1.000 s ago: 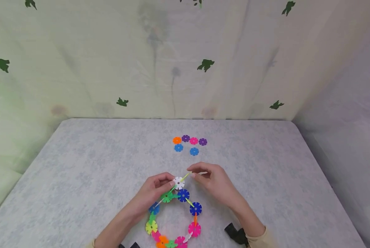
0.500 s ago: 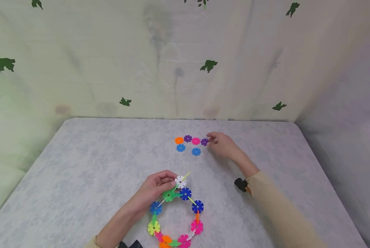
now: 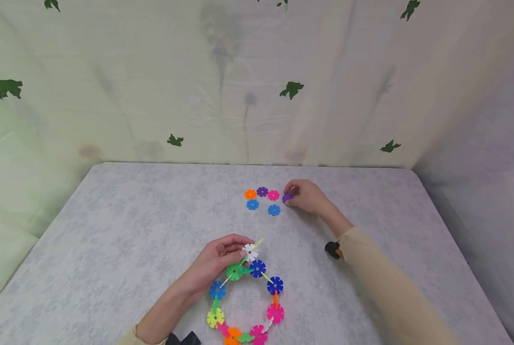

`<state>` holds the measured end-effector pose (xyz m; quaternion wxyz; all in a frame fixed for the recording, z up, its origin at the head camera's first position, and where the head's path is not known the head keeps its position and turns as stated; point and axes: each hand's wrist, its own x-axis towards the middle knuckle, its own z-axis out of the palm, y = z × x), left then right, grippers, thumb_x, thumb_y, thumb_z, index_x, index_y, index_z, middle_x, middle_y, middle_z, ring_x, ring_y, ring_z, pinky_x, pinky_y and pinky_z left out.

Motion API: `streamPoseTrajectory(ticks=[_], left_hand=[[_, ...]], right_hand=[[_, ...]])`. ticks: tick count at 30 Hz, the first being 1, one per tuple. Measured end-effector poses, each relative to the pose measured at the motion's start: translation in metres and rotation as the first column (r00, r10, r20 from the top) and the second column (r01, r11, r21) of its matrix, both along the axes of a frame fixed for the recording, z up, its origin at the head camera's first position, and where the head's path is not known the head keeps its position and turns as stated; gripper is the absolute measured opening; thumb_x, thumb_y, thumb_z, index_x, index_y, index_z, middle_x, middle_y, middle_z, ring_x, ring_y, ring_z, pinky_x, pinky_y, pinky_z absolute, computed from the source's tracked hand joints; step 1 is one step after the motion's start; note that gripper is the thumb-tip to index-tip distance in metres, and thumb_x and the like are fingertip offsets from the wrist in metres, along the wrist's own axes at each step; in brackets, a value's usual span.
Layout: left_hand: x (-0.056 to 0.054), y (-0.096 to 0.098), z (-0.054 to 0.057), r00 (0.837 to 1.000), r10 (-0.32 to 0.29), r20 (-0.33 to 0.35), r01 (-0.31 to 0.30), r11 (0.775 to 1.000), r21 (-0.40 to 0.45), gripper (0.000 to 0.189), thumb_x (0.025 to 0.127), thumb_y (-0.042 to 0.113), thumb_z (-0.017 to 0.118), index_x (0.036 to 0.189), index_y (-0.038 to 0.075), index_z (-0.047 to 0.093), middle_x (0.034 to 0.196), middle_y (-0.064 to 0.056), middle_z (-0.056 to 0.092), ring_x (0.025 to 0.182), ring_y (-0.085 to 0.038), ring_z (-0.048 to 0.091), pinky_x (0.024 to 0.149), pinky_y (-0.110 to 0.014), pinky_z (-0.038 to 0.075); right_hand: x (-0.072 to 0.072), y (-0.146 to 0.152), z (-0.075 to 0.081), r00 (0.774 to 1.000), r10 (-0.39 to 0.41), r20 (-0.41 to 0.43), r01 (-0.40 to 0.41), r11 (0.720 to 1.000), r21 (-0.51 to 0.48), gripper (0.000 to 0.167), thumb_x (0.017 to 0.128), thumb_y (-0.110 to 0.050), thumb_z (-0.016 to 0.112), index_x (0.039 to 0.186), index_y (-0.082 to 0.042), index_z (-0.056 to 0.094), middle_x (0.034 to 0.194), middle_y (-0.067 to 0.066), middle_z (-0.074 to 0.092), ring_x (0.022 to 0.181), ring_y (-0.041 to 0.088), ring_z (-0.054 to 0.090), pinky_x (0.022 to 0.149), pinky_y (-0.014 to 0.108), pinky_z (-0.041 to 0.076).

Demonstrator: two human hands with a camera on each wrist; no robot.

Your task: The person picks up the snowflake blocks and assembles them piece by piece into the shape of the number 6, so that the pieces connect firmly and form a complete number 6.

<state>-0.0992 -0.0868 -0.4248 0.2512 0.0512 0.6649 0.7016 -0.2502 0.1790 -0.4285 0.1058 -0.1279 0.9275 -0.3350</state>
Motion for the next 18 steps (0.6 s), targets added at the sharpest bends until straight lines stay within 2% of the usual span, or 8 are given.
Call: streamPoseTrajectory(ticks=[5, 11, 14, 18], left_hand=[[0.001, 0.001, 0.000, 1.000, -0.003, 0.004, 0.004, 1.000, -0.010, 0.029, 0.098, 0.017, 0.061, 0.125, 0.009, 0.065, 0.108, -0.009, 0.063, 0.097, -0.021, 0.058, 0.086, -0.029, 0.049], [0.001, 0.001, -0.001, 1.000, -0.008, -0.003, 0.008, 1.000, -0.008, 0.028, 0.098, 0.016, 0.061, 0.124, 0.009, 0.065, 0.108, -0.009, 0.063, 0.097, -0.022, 0.058, 0.085, -0.029, 0.049], [0.001, 0.001, 0.000, 1.000, -0.011, -0.025, 0.010, 1.000, -0.023, 0.027, 0.098, 0.015, 0.059, 0.124, 0.010, 0.066, 0.109, -0.009, 0.062, 0.096, -0.022, 0.057, 0.083, -0.028, 0.050], [0.002, 0.001, 0.002, 0.999, 0.001, -0.049, -0.003, 0.999, -0.050, 0.027, 0.098, 0.012, 0.056, 0.123, 0.013, 0.066, 0.109, -0.012, 0.059, 0.092, -0.021, 0.057, 0.079, -0.027, 0.050]], right_hand=[[0.011, 0.002, 0.004, 1.000, -0.014, 0.017, 0.014, 1.000, 0.017, 0.016, 0.090, -0.004, 0.069, 0.105, -0.010, 0.069, 0.101, 0.009, 0.066, 0.092, 0.028, 0.058, 0.083, 0.043, 0.051], [0.029, 0.005, 0.007, 1.000, -0.021, -0.001, 0.021, 1.000, 0.013, 0.015, 0.093, -0.005, 0.066, 0.105, -0.013, 0.072, 0.104, 0.007, 0.067, 0.096, 0.027, 0.058, 0.081, 0.041, 0.051], [0.043, 0.006, 0.009, 1.000, -0.021, -0.004, 0.021, 0.999, -0.044, 0.017, 0.093, -0.005, 0.066, 0.106, -0.012, 0.071, 0.104, 0.006, 0.066, 0.092, 0.026, 0.059, 0.076, 0.037, 0.054], [0.068, 0.000, 0.013, 1.000, -0.023, -0.012, 0.020, 0.987, -0.158, 0.019, 0.092, -0.003, 0.066, 0.111, -0.008, 0.069, 0.102, 0.005, 0.066, 0.083, 0.023, 0.061, 0.069, 0.033, 0.056]])
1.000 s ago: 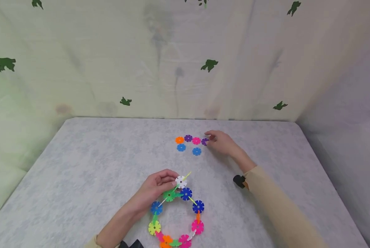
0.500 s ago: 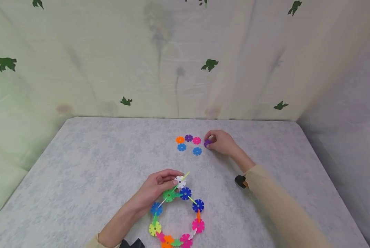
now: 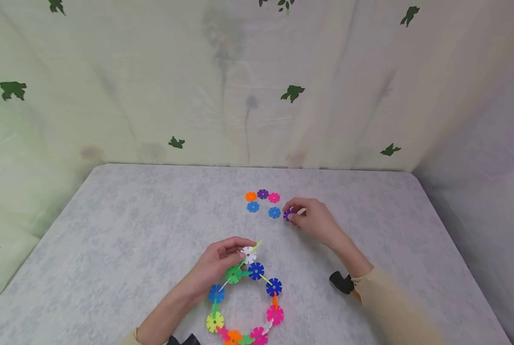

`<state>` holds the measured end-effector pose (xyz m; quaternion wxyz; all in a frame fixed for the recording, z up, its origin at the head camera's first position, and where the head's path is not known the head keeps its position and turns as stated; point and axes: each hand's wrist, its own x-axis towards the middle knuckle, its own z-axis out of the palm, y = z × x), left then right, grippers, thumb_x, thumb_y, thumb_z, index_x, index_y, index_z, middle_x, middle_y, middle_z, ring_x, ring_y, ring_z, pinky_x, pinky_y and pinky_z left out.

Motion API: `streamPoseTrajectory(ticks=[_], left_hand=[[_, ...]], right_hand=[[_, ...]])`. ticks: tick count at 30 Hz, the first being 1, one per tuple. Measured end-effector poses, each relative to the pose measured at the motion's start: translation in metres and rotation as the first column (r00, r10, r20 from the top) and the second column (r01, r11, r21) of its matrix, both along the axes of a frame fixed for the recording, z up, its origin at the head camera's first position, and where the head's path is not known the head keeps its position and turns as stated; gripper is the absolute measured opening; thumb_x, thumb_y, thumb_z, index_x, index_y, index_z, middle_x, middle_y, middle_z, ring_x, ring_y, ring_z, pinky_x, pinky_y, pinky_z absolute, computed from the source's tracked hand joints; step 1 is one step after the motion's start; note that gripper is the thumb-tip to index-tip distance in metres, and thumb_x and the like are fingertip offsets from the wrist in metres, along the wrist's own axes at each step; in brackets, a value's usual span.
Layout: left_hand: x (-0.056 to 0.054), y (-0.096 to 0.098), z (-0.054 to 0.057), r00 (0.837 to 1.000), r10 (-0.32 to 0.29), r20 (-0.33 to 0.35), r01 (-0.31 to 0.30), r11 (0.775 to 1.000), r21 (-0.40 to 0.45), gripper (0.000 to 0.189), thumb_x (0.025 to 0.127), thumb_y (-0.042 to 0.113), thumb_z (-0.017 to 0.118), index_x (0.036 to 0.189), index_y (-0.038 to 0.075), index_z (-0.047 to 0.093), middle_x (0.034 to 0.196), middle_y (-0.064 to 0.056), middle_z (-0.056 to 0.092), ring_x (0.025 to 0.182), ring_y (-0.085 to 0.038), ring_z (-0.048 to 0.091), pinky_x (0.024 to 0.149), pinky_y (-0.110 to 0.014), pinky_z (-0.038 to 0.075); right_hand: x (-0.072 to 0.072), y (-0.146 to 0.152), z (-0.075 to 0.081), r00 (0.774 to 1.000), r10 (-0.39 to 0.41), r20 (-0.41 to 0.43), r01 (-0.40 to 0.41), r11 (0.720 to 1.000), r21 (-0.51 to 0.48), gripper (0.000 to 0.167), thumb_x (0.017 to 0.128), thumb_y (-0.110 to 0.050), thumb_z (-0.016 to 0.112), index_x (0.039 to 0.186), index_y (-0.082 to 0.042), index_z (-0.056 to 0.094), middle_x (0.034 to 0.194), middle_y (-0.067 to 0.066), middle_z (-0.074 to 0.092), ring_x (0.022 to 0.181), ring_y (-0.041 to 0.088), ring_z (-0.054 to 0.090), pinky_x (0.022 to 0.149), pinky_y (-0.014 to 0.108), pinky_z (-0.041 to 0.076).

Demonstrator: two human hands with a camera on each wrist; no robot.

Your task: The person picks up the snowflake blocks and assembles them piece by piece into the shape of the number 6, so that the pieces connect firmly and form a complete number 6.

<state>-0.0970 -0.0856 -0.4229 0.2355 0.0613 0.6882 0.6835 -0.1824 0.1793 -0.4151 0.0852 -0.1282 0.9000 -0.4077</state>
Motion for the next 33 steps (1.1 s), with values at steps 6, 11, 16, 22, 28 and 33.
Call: streamPoseTrajectory(ticks=[6, 11, 16, 22, 28, 33], left_hand=[[0.001, 0.004, 0.001, 1.000, 0.012, -0.009, -0.012, 1.000, -0.011, 0.023, 0.099, 0.015, 0.058, 0.121, 0.014, 0.067, 0.105, -0.014, 0.060, 0.086, -0.023, 0.059, 0.076, -0.028, 0.051], [0.001, 0.005, 0.000, 1.000, 0.025, -0.004, -0.025, 1.000, 0.000, 0.021, 0.098, 0.018, 0.062, 0.117, 0.013, 0.069, 0.102, -0.011, 0.063, 0.083, -0.023, 0.060, 0.075, -0.029, 0.052], [0.001, 0.006, 0.000, 0.999, 0.038, 0.003, -0.038, 0.999, 0.011, 0.021, 0.096, 0.018, 0.065, 0.114, 0.011, 0.070, 0.100, -0.011, 0.067, 0.082, -0.020, 0.062, 0.075, -0.029, 0.053], [0.003, 0.005, 0.002, 0.998, 0.046, 0.035, -0.047, 0.999, 0.027, 0.025, 0.093, 0.020, 0.068, 0.114, 0.005, 0.068, 0.089, -0.013, 0.071, 0.078, -0.021, 0.064, 0.076, -0.029, 0.052], [0.003, 0.005, 0.003, 0.995, 0.063, 0.075, -0.067, 0.996, 0.053, 0.026, 0.092, 0.019, 0.069, 0.110, 0.000, 0.067, 0.089, -0.011, 0.073, 0.078, -0.022, 0.068, 0.075, -0.028, 0.054], [0.003, 0.005, 0.003, 0.995, 0.065, 0.080, -0.071, 0.995, 0.076, 0.024, 0.091, 0.017, 0.070, 0.106, -0.001, 0.067, 0.088, -0.010, 0.074, 0.075, -0.017, 0.067, 0.073, -0.026, 0.054]], right_hand=[[0.040, -0.011, 0.005, 0.998, -0.063, -0.028, 0.058, 0.986, -0.153, 0.024, 0.091, -0.007, 0.070, 0.114, -0.008, 0.064, 0.096, 0.003, 0.066, 0.080, 0.021, 0.066, 0.070, 0.032, 0.057], [0.066, -0.019, 0.008, 0.996, -0.091, 0.016, 0.092, 0.938, -0.334, 0.020, 0.092, -0.012, 0.070, 0.111, -0.010, 0.064, 0.094, 0.007, 0.067, 0.082, 0.032, 0.068, 0.073, 0.032, 0.057], [0.082, -0.028, 0.009, 0.993, -0.106, 0.047, 0.116, 0.896, -0.428, 0.021, 0.094, -0.017, 0.068, 0.113, -0.007, 0.066, 0.094, 0.010, 0.067, 0.081, 0.038, 0.065, 0.074, 0.032, 0.057], [0.090, -0.041, 0.011, 0.989, -0.132, 0.060, 0.144, 0.867, -0.477, 0.020, 0.094, -0.016, 0.068, 0.113, -0.009, 0.066, 0.095, 0.010, 0.067, 0.082, 0.040, 0.065, 0.073, 0.033, 0.057], [0.093, -0.048, 0.011, 0.978, -0.190, 0.090, 0.210, 0.862, -0.462, 0.020, 0.093, -0.012, 0.068, 0.113, -0.009, 0.066, 0.095, 0.010, 0.066, 0.082, 0.035, 0.066, 0.073, 0.030, 0.057], [0.094, -0.048, 0.011, 0.976, -0.200, 0.083, 0.216, 0.859, -0.465, 0.018, 0.093, -0.011, 0.069, 0.111, -0.008, 0.067, 0.093, 0.011, 0.065, 0.081, 0.037, 0.066, 0.072, 0.030, 0.057]])
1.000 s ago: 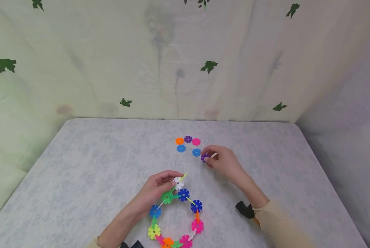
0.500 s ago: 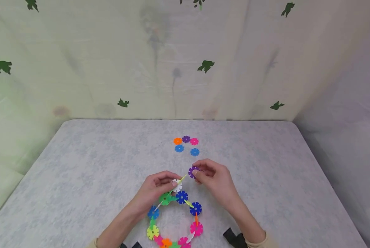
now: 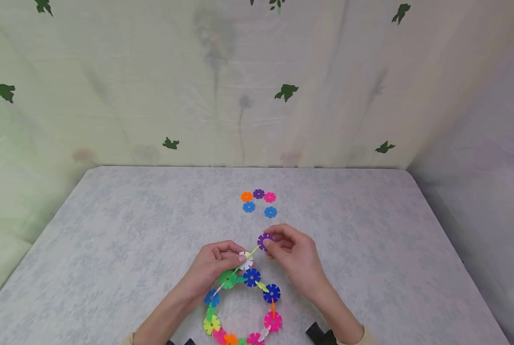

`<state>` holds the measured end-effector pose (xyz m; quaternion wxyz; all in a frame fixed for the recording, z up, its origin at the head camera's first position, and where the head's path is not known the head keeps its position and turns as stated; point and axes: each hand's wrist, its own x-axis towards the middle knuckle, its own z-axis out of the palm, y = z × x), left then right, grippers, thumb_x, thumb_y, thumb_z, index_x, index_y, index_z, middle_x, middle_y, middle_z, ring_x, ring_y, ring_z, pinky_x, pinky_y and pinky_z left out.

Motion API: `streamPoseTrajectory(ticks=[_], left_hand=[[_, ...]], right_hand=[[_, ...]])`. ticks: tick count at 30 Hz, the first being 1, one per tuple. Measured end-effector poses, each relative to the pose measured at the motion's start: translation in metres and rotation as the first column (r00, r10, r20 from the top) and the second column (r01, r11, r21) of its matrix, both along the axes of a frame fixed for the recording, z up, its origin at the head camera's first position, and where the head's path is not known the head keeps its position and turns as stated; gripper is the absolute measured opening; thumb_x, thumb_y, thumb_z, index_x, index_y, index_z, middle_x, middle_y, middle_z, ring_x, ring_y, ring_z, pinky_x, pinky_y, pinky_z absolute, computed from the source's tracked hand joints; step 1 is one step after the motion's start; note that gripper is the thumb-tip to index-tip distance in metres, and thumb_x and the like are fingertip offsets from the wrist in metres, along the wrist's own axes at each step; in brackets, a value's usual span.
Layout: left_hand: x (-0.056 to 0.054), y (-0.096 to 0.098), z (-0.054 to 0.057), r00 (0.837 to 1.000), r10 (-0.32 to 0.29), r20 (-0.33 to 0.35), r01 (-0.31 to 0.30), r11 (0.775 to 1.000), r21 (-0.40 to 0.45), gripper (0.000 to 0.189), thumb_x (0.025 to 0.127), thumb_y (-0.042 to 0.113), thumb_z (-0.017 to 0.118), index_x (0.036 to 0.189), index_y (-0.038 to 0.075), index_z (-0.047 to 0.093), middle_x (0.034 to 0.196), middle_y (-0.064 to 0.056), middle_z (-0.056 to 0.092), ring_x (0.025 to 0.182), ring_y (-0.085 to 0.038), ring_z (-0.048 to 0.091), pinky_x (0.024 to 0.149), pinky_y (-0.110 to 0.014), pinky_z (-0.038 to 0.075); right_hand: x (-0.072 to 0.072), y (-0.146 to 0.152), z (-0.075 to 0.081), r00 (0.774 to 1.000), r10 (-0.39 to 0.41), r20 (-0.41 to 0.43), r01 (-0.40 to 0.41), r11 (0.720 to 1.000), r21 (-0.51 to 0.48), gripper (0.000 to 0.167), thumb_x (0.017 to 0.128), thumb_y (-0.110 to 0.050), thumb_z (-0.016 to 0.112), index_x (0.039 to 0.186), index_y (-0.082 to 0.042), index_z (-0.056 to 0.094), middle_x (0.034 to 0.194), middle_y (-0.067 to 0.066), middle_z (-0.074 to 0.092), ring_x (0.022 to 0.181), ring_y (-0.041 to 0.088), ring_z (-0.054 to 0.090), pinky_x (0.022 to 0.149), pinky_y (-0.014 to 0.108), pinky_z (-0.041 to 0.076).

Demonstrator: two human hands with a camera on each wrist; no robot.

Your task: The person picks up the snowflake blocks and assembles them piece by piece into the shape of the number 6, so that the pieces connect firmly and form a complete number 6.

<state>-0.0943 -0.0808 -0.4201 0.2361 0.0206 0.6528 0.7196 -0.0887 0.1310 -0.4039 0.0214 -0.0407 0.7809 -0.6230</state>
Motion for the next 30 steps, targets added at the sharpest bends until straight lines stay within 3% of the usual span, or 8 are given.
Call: streamPoseTrajectory(ticks=[9, 20, 30], left_hand=[[0.0007, 0.0009, 0.0009, 1.000, 0.005, 0.000, -0.005, 1.000, 0.004, 0.023, 0.091, 0.017, 0.070, 0.104, -0.001, 0.068, 0.087, -0.009, 0.074, 0.073, -0.016, 0.067, 0.072, -0.026, 0.053], [0.0021, 0.0029, 0.0031, 1.000, 0.000, -0.024, 0.000, 1.000, -0.007, 0.019, 0.091, 0.013, 0.070, 0.100, -0.003, 0.068, 0.091, -0.014, 0.074, 0.077, -0.017, 0.069, 0.071, -0.025, 0.053], [0.0007, 0.0030, -0.0002, 0.999, -0.012, -0.037, 0.012, 1.000, -0.023, 0.017, 0.091, 0.012, 0.069, 0.100, -0.003, 0.068, 0.087, -0.011, 0.073, 0.074, -0.016, 0.066, 0.068, -0.024, 0.052]], right_hand=[[0.0011, -0.0002, -0.0006, 1.000, 0.018, -0.016, -0.018, 0.999, -0.028, 0.017, 0.093, -0.012, 0.068, 0.110, -0.008, 0.067, 0.094, 0.011, 0.066, 0.080, 0.038, 0.066, 0.072, 0.032, 0.058], [-0.0011, 0.0070, 0.0012, 0.991, 0.131, -0.003, -0.131, 0.991, -0.005, 0.014, 0.093, -0.011, 0.068, 0.106, -0.006, 0.069, 0.093, 0.009, 0.069, 0.080, 0.041, 0.066, 0.072, 0.033, 0.058], [-0.0039, 0.0052, -0.0055, 0.991, 0.137, 0.013, -0.136, 0.991, -0.017, 0.018, 0.096, -0.009, 0.064, 0.112, -0.001, 0.069, 0.094, 0.010, 0.070, 0.077, 0.030, 0.067, 0.071, 0.034, 0.058]])
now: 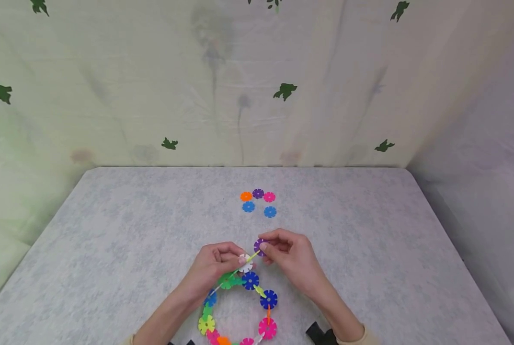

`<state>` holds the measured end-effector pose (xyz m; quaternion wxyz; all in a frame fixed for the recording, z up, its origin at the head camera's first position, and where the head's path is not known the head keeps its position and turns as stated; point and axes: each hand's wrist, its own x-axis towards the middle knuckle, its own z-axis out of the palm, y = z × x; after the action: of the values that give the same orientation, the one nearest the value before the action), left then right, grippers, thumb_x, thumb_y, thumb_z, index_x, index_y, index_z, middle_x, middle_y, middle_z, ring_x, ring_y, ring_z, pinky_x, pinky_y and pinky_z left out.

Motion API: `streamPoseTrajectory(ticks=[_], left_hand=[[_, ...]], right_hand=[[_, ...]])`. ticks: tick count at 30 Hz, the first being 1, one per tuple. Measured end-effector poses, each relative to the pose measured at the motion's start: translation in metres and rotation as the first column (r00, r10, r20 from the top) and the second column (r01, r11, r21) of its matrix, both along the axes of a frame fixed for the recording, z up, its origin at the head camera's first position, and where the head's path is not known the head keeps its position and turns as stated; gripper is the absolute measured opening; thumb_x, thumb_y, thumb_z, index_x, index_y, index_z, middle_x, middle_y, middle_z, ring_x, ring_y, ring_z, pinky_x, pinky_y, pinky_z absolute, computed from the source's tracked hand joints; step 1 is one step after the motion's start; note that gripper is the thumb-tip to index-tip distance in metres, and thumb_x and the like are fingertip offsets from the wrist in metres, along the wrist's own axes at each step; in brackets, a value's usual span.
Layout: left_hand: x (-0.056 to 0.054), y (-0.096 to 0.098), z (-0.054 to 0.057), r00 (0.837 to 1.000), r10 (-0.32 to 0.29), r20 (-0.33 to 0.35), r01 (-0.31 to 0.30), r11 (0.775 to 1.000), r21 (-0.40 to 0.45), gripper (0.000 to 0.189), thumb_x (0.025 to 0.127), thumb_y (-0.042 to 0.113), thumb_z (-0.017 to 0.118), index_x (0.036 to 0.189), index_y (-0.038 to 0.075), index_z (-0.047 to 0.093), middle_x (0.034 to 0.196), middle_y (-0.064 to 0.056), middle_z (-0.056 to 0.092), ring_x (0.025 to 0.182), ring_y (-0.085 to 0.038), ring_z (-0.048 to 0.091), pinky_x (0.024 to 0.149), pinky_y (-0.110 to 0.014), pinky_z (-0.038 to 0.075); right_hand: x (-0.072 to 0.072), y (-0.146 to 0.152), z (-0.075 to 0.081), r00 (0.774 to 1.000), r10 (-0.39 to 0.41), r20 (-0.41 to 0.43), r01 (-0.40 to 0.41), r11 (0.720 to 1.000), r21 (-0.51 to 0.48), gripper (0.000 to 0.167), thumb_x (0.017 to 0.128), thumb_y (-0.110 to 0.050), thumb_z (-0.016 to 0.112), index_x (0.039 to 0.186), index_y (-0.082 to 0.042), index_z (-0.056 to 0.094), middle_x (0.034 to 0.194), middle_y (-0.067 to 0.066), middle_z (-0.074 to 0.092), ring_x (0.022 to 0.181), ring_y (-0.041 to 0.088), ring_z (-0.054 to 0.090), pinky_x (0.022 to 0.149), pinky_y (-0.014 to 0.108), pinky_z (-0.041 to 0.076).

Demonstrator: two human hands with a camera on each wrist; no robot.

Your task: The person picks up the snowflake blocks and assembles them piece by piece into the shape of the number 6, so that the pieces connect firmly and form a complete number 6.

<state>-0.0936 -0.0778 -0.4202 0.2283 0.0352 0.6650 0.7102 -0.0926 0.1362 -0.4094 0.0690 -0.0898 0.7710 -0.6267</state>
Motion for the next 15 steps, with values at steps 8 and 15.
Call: streamPoseTrajectory(ticks=[8, 15], left_hand=[[-0.002, -0.001, -0.002, 0.998, -0.057, 0.015, 0.057, 0.998, -0.002, 0.019, 0.094, 0.015, 0.067, 0.105, 0.000, 0.066, 0.090, -0.008, 0.072, 0.076, -0.016, 0.062, 0.072, -0.027, 0.050], [-0.005, -0.004, -0.005, 0.997, -0.066, 0.028, 0.066, 0.998, 0.024, 0.022, 0.095, 0.014, 0.064, 0.113, 0.001, 0.064, 0.100, -0.013, 0.073, 0.078, -0.018, 0.063, 0.073, -0.028, 0.052]], right_hand=[[-0.009, 0.012, -0.007, 0.999, 0.040, 0.035, -0.040, 0.999, 0.012, 0.031, 0.102, -0.021, 0.055, 0.127, -0.004, 0.063, 0.101, 0.012, 0.067, 0.079, 0.031, 0.067, 0.074, 0.041, 0.057], [-0.037, 0.030, -0.010, 0.994, 0.106, -0.018, -0.103, 0.987, 0.123, 0.027, 0.101, -0.015, 0.056, 0.123, 0.000, 0.063, 0.101, 0.016, 0.066, 0.088, 0.034, 0.065, 0.074, 0.040, 0.057]])
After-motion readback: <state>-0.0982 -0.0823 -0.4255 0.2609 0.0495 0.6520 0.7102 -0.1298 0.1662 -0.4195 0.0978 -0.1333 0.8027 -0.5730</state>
